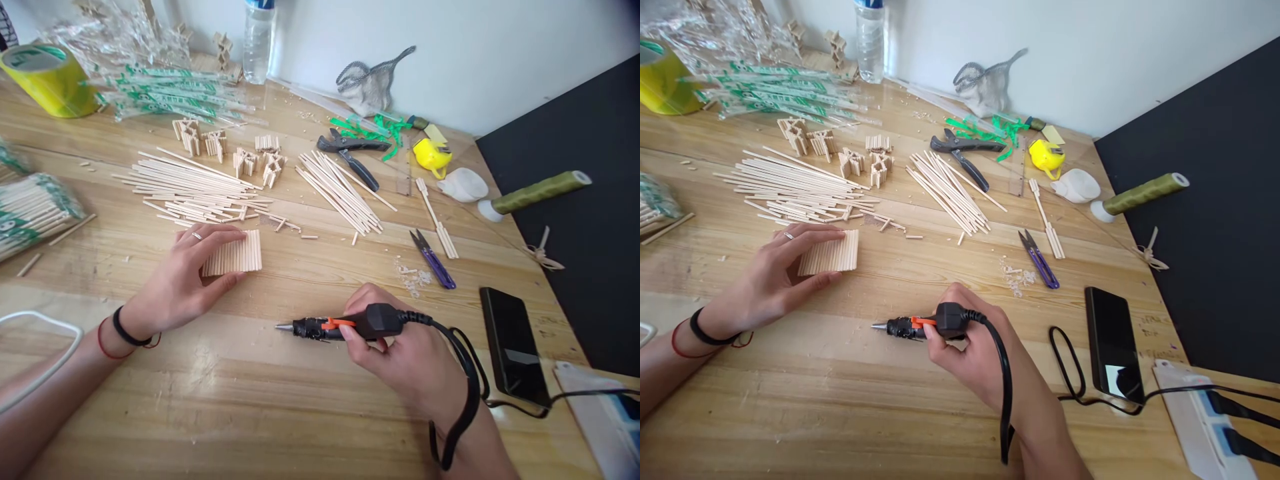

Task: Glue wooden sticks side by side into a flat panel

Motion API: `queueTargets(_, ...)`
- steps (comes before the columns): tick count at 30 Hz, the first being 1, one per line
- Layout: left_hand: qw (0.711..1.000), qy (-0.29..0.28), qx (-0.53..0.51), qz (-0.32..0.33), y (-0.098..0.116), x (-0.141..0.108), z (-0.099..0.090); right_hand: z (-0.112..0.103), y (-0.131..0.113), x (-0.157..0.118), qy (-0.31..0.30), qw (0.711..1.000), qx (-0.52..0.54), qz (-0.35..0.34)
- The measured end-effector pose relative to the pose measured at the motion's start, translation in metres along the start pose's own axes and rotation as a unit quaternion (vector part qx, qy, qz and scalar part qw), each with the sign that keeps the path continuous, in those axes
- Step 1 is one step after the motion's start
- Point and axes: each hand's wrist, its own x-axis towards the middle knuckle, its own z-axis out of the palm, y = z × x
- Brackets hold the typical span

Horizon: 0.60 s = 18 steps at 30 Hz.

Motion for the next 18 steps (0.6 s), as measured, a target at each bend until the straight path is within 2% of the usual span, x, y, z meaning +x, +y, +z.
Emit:
queueTargets(3, 1.000, -0.003, 0.000, -0.002, 0.0003, 0.0003, -0.0007, -0.0009, 0.0008, 0.0015, -0.008, 1.000, 0.000, 0.006)
queueTargets(7, 1.000, -0.008, 0.001, -0.011, 0.0005, 0.0002, -0.0018, -0.0017, 0.0013, 0.0019, 0.013, 1.000, 0.004, 0.019)
queueTargets(11, 1.000, -0.012, 0.003, -0.014, 0.0012, 0.0003, -0.0026, -0.0032, 0.0025, 0.0000, -0.017, 1.000, 0.008, 0.007)
queueTargets(18, 1.000, -0.015, 0.004, -0.020, 0.0017, 0.0013, -0.0031, -0.0051, 0.0039, 0.0001, -0.005, 1.000, 0.014, 0.008)
